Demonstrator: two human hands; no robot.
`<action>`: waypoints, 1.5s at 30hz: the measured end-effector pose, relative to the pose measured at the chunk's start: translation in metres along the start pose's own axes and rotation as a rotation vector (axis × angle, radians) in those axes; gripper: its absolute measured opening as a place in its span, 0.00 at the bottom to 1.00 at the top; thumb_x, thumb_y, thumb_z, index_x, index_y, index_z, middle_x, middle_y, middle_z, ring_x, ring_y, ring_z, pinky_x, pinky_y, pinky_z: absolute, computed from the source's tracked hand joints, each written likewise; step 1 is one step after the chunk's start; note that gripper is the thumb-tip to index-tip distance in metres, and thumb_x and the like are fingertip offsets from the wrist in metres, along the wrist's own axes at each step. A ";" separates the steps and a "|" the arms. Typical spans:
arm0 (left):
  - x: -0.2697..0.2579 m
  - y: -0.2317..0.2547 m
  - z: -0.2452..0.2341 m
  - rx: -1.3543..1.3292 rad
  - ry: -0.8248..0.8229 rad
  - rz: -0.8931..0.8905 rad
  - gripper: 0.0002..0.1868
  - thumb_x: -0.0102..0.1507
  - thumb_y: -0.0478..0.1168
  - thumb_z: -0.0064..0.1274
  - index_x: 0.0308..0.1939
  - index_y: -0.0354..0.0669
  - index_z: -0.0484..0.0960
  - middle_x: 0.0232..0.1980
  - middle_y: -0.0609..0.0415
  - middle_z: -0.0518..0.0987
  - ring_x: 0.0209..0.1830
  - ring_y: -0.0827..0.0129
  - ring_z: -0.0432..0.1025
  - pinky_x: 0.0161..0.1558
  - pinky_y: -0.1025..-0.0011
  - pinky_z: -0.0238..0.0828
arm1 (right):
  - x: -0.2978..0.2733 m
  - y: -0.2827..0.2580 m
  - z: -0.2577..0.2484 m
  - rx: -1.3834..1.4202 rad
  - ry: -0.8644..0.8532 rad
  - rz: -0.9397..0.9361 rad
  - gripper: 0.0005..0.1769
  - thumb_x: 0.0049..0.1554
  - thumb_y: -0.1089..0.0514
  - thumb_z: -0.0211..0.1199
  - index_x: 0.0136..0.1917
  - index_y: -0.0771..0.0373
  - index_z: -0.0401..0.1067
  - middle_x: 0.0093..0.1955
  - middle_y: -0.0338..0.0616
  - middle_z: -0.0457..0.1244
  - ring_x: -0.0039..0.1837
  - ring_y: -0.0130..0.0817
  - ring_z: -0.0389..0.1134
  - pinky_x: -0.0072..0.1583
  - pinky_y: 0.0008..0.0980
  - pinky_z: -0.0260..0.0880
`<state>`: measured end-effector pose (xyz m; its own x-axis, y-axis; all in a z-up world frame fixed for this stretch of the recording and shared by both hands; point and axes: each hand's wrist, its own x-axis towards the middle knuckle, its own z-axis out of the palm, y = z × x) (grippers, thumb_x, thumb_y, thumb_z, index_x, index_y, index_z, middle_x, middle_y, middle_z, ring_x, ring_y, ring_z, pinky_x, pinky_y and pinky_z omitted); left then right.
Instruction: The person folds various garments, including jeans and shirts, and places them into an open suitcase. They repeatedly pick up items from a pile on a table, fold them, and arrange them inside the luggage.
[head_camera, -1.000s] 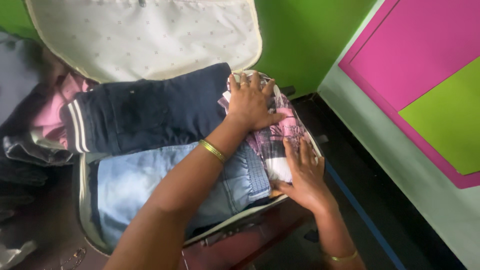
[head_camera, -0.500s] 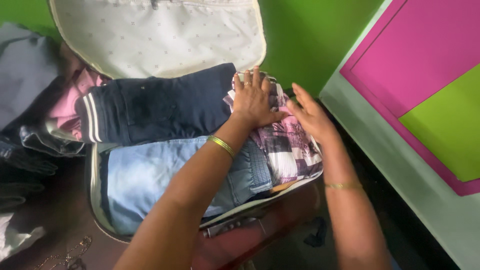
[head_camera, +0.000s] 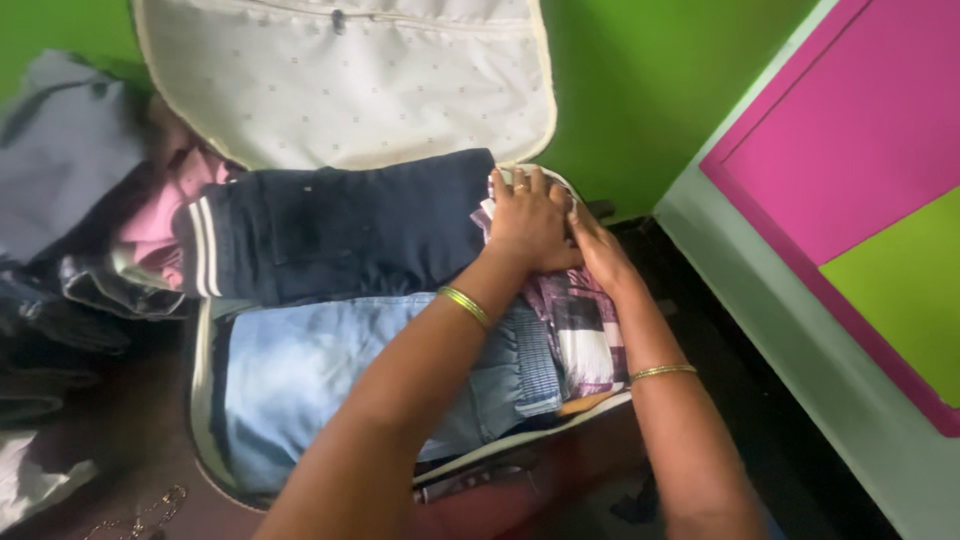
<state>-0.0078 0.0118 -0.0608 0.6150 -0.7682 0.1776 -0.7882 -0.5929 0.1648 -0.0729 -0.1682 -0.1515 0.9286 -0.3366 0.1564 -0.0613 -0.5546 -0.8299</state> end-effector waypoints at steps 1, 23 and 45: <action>0.002 -0.001 0.002 -0.004 0.025 0.011 0.51 0.53 0.67 0.53 0.71 0.37 0.65 0.77 0.31 0.57 0.79 0.34 0.47 0.74 0.33 0.32 | 0.001 0.000 0.001 -0.025 0.025 -0.005 0.38 0.66 0.34 0.42 0.81 0.57 0.52 0.82 0.55 0.51 0.82 0.46 0.51 0.75 0.38 0.51; -0.118 -0.165 -0.059 0.168 -0.019 -0.321 0.51 0.59 0.78 0.40 0.78 0.56 0.56 0.82 0.40 0.45 0.82 0.41 0.35 0.69 0.28 0.18 | -0.008 -0.128 0.046 -0.703 0.212 -0.011 0.41 0.61 0.28 0.50 0.80 0.47 0.55 0.82 0.56 0.47 0.79 0.64 0.45 0.67 0.81 0.43; -0.140 -0.206 -0.045 0.094 0.298 -0.449 0.48 0.57 0.70 0.53 0.73 0.47 0.65 0.78 0.38 0.55 0.81 0.45 0.45 0.72 0.29 0.23 | -0.011 -0.096 0.064 -0.708 0.380 -0.134 0.41 0.59 0.28 0.56 0.78 0.50 0.62 0.79 0.60 0.53 0.78 0.61 0.53 0.68 0.65 0.57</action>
<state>0.0694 0.2527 -0.0758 0.8600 -0.3415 0.3793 -0.4372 -0.8763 0.2022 -0.0537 -0.0624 -0.1083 0.7647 -0.3982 0.5067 -0.2939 -0.9152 -0.2756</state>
